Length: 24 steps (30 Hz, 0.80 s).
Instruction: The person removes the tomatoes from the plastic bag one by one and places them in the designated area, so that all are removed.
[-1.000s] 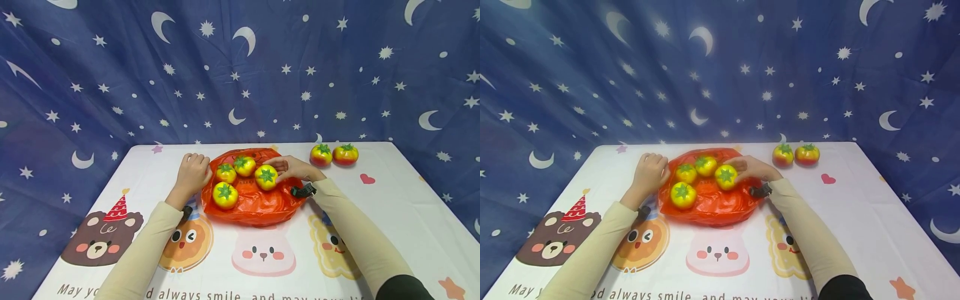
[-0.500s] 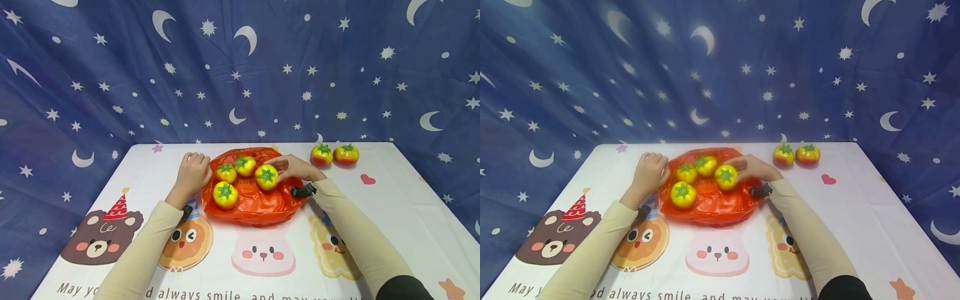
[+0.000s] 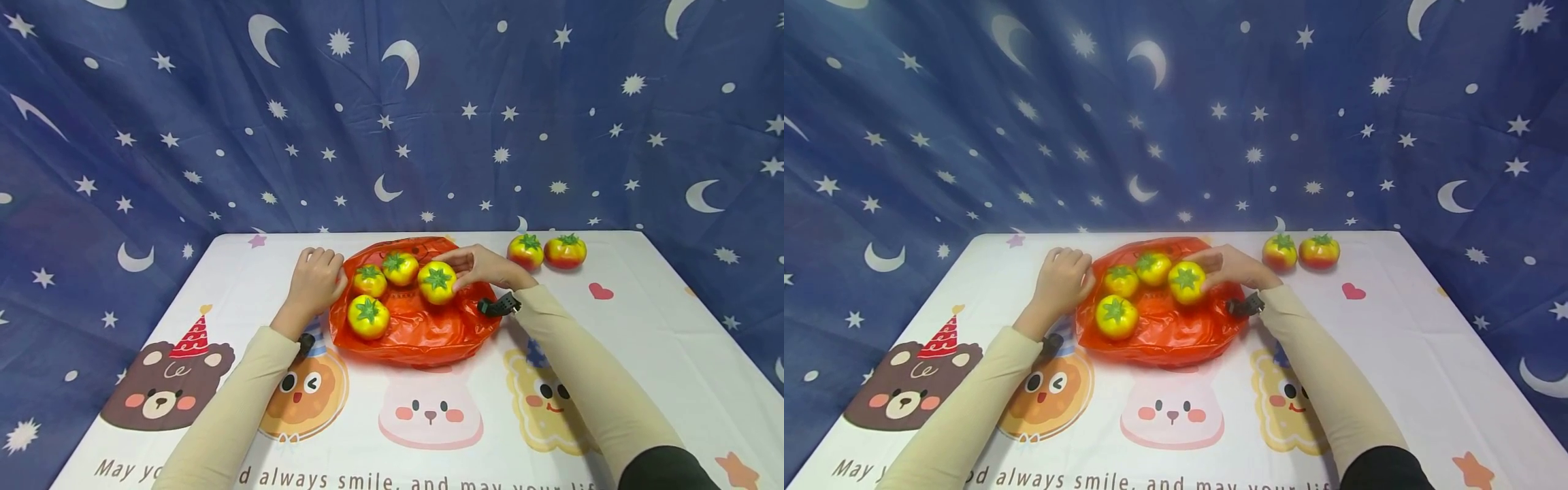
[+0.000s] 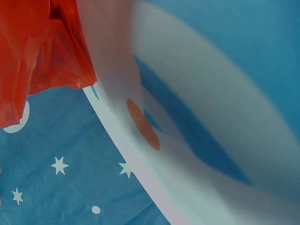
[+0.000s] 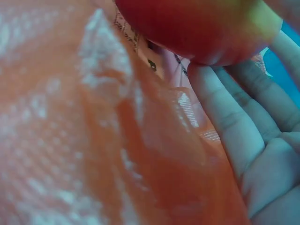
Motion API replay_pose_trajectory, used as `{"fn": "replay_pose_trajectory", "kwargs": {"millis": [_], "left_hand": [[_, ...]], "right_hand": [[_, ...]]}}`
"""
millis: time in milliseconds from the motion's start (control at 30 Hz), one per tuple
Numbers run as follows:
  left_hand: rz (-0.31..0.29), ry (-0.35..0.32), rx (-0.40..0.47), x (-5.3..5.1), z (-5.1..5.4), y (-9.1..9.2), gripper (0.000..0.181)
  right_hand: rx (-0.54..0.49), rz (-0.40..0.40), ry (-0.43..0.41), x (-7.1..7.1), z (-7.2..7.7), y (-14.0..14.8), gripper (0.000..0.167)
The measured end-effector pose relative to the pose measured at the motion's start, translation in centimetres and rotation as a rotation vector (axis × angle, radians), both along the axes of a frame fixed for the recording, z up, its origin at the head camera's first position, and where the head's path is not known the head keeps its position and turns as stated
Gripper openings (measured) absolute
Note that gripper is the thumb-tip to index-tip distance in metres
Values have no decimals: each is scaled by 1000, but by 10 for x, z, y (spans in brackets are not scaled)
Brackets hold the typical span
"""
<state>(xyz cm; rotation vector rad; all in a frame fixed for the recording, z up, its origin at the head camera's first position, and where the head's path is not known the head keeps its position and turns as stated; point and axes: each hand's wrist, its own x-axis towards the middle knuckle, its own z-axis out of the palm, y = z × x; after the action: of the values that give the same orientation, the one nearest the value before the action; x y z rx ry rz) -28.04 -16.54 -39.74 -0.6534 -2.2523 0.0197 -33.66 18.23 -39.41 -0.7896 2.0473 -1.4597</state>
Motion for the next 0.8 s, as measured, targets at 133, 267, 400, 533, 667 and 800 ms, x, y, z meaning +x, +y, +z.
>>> {"fn": "replay_pose_trajectory", "kwargs": {"millis": [133,267,400,533,667,800], "left_hand": [[-3,11,-1,0,1,0,11],[-1,9,-3,0,1,0,11],[4,2,-5,0,1,0,11],[-2,12,-1,0,0,0,12],[-9,21,1,-1,-1,0,11],[-12,26,1,-1,-1,0,12]], "right_hand": [[-3,4,-4,-1,6,1,68],[-1,7,-9,-3,11,2,68],[20,4,3,-4,18,4,67],[55,-5,38,-5,28,5,67],[87,-28,59,-4,38,7,66],[96,-57,55,-3,47,9,65]]}}
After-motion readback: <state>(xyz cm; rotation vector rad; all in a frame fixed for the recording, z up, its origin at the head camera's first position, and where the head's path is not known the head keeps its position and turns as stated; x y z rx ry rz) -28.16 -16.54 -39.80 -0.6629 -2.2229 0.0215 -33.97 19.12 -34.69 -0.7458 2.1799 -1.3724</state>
